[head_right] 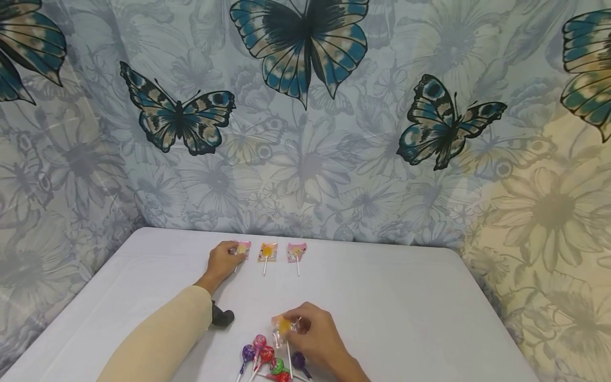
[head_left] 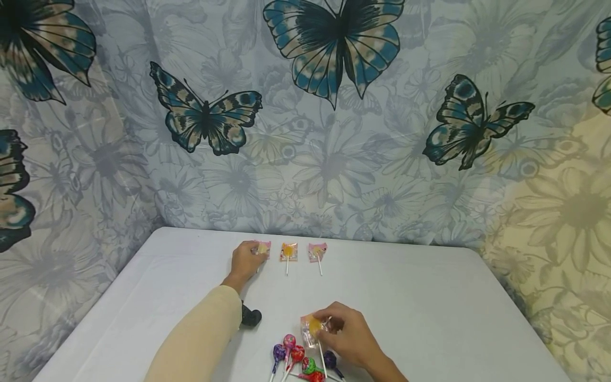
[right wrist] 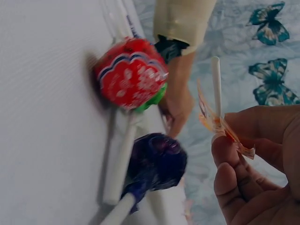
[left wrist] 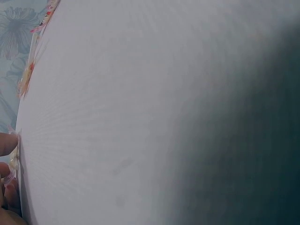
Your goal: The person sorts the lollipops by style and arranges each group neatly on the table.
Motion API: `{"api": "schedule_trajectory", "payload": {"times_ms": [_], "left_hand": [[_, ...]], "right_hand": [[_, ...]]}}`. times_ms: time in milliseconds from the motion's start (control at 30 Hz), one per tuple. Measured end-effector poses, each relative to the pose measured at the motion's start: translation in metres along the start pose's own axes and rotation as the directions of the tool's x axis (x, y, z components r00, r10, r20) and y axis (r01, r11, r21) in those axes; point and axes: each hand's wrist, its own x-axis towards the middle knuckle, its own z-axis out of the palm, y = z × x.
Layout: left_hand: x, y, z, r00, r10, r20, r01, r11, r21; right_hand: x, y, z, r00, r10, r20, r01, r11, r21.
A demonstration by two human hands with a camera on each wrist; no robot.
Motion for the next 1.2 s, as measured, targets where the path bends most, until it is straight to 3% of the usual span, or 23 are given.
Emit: {"api": "schedule_trajectory", "payload": {"times_ms": [267, 467, 667, 1067, 1200], "left_hand": [[0.001, -0.001, 0.002, 1.0, -0.001, -0.009, 0.001, 1.0, 0.004], [0.0, -0.001, 0.001, 1.0, 0.004, -0.011, -0.003, 1.0, 0.015], [-0.001, 0.001, 0.0, 1.0, -0.008, -0.005, 0.008, 1.0, 0.0], [-0.003, 0.004, -0.001, 1.0, -0.014, -0.003, 0.014, 1.0, 0.016], [-0.004, 0.006, -0.002, 1.0, -0.015, 0.0, 0.015, 1.0, 0.012]], "right_hand": [[-0.004, -0.021, -0.009, 0.997, -0.057, -0.047, 0.062, 0.993, 0.099], [-0.006, -0.031, -0.017, 0.986, -0.145, -0.084, 0.159, 0.968, 0.193], [-0.007, -0.034, -0.026, 0.953, -0.273, -0.133, 0.297, 0.931, 0.214], [-0.003, -0.05, -0.051, 0.906, -0.358, -0.226, 0.402, 0.895, 0.194], [0.0, -0.055, -0.059, 0.875, -0.413, -0.252, 0.463, 0.865, 0.191]]}}
